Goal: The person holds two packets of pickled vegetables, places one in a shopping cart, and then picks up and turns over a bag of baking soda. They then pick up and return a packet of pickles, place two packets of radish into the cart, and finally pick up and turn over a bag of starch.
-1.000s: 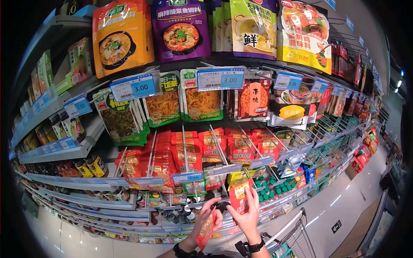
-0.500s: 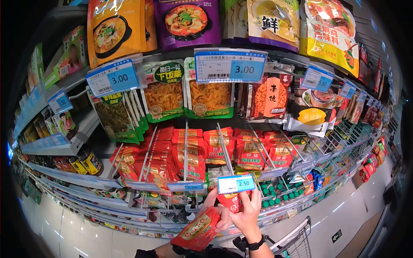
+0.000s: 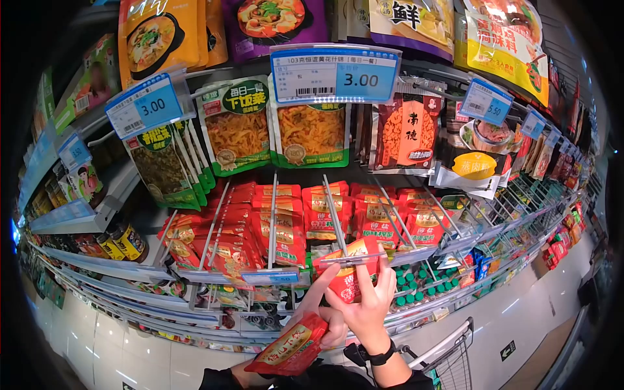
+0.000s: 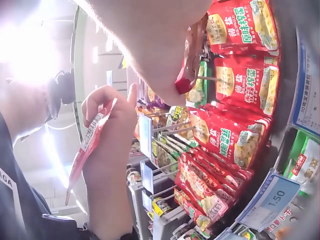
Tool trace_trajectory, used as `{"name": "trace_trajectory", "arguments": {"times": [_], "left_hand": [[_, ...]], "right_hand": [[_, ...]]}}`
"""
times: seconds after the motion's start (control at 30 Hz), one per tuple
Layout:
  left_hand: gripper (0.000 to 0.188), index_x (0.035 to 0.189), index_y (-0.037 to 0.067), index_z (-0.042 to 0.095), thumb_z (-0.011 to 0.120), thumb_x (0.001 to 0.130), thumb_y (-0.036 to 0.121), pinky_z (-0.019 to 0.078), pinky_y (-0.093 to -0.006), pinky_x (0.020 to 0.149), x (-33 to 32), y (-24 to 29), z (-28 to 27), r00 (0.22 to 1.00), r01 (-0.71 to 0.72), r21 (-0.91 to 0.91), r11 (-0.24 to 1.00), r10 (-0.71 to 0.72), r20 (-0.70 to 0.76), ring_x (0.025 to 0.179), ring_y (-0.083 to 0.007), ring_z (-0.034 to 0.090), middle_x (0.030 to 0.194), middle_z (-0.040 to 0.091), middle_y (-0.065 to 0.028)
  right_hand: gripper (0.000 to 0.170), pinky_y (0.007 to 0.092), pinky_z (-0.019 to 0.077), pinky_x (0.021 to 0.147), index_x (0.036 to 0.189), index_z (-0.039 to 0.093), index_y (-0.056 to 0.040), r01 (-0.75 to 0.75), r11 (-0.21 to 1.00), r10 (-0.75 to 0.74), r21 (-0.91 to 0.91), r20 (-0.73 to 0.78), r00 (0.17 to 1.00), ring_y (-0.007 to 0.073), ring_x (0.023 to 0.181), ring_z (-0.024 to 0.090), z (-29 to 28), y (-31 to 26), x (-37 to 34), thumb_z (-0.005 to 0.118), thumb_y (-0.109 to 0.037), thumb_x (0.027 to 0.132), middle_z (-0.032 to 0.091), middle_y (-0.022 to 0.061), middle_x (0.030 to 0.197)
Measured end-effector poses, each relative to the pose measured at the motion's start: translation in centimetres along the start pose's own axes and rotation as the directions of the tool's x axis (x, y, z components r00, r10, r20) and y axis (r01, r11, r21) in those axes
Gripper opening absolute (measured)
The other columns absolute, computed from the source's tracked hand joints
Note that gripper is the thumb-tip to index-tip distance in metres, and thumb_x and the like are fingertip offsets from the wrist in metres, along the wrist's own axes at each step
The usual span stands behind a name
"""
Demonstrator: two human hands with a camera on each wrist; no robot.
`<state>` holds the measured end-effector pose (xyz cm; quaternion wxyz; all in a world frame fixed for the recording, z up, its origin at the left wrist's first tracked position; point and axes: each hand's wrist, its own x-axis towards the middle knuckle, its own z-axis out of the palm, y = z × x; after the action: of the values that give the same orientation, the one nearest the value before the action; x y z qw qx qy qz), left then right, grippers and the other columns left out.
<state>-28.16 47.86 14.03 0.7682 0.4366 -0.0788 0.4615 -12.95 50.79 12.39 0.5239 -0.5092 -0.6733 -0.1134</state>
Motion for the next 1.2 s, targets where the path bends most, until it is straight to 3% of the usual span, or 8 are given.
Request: {"name": "trace_trajectory", "arguments": {"times": [0.43,0.63,0.77,0.9,0.93,1.0,1.13,1.2], "left_hand": [[0.083,0.164,0.025,-0.009,0.052,0.108,0.028,0.0390,-0.0355,0.064,-0.5,-1.4,-2.1,0.990,-0.004,-0.135,0.991,0.023,0.141,0.057,-0.0197,0.050,0.072,0.053,-0.0088],[0.082,0.165,0.022,-0.005,0.051,0.107,0.038,0.0392,-0.0345,0.064,-1.3,-2.4,-2.9,0.984,-0.016,-0.122,0.992,0.037,0.173,0.058,-0.0189,0.050,0.074,0.051,-0.0089],[0.078,0.163,0.014,0.004,0.049,0.107,0.045,0.0386,-0.0309,0.058,-2.0,-2.8,-3.2,0.994,-0.007,-0.062,0.998,0.000,-0.113,0.055,-0.0171,0.047,0.070,0.050,-0.0086],[0.058,0.151,0.006,0.034,0.045,0.109,0.045,0.0375,-0.0267,0.053,-2.6,-3.3,-4.5,0.957,-0.025,0.020,0.999,0.030,-0.289,0.055,-0.0148,0.046,0.069,0.049,-0.0081],[0.034,0.126,0.005,0.054,0.048,0.110,0.034,0.0405,-0.0249,0.059,-2.5,-2.7,-4.1,0.925,-0.032,0.052,0.998,0.049,-0.377,0.064,-0.0120,0.050,0.076,0.054,-0.0055],[0.027,0.119,0.003,0.054,0.048,0.110,0.028,0.0406,-0.0257,0.061,-2.3,-3.6,-4.0,0.844,0.004,0.239,0.971,0.125,-0.521,0.066,-0.0122,0.050,0.077,0.052,-0.0049],[0.014,0.104,0.004,0.056,0.054,0.108,0.017,0.0434,-0.0232,0.072,-1.9,-4.2,-3.5,0.712,0.059,0.483,0.874,0.302,-0.634,0.080,-0.0054,0.052,0.088,0.058,0.0009],[0.012,0.103,0.005,0.057,0.058,0.106,0.016,0.0441,-0.0212,0.079,-1.8,-4.6,-3.7,0.682,0.015,0.541,0.841,0.387,-0.621,0.085,-0.0030,0.054,0.094,0.061,0.0023]], "right_hand": [[0.077,0.0484,0.0425,0.092,0.136,0.064,-0.0112,-0.021,0.998,0.024,-0.061,0.046,0.999,0.0395,0.107,0.053,1.9,-0.3,0.2,0.087,-0.041,0.068,0.042,0.0275,0.153],[0.078,0.0547,0.0407,0.106,0.149,0.052,-0.0093,0.013,0.999,-0.019,0.051,0.124,0.992,0.0503,0.133,0.043,3.5,-0.2,2.7,0.080,-0.038,0.082,0.033,0.0330,0.157],[0.061,0.0539,0.0383,0.112,0.135,0.064,-0.0055,0.033,0.999,-0.029,-0.005,0.324,0.946,0.0533,0.140,0.037,2.8,1.4,2.0,0.080,-0.031,0.082,0.027,0.0357,0.159],[0.033,0.0472,0.0449,0.107,0.118,0.073,-0.0018,-0.238,0.933,0.135,0.271,0.351,0.927,0.0399,0.120,0.063,0.9,2.7,0.2,0.070,-0.018,0.089,0.065,0.0246,0.131],[0.033,0.0472,0.0449,0.107,0.118,0.073,-0.0018,-0.235,0.934,0.132,0.267,0.353,0.926,0.0399,0.120,0.063,0.2,2.6,-0.3,0.070,-0.018,0.089,0.065,0.0246,0.131],[0.029,0.0420,0.0504,0.099,0.117,0.073,-0.0007,-0.379,0.722,0.147,0.580,0.406,0.902,0.0314,0.106,0.071,-1.3,2.3,-1.3,0.066,-0.014,0.093,0.074,0.0162,0.117],[0.088,0.0441,0.0495,0.102,0.127,0.064,0.0098,-0.310,0.537,-0.143,0.785,0.446,0.883,0.0370,0.117,0.067,-2.6,1.7,-3.0,0.061,-0.069,0.088,0.067,0.0251,0.129],[0.086,0.0437,0.0504,0.101,0.128,0.064,0.0085,-0.249,0.531,-0.136,0.810,0.372,0.918,0.0359,0.118,0.067,-2.0,2.3,-4.3,0.068,-0.066,0.085,0.066,0.0244,0.131]]}}
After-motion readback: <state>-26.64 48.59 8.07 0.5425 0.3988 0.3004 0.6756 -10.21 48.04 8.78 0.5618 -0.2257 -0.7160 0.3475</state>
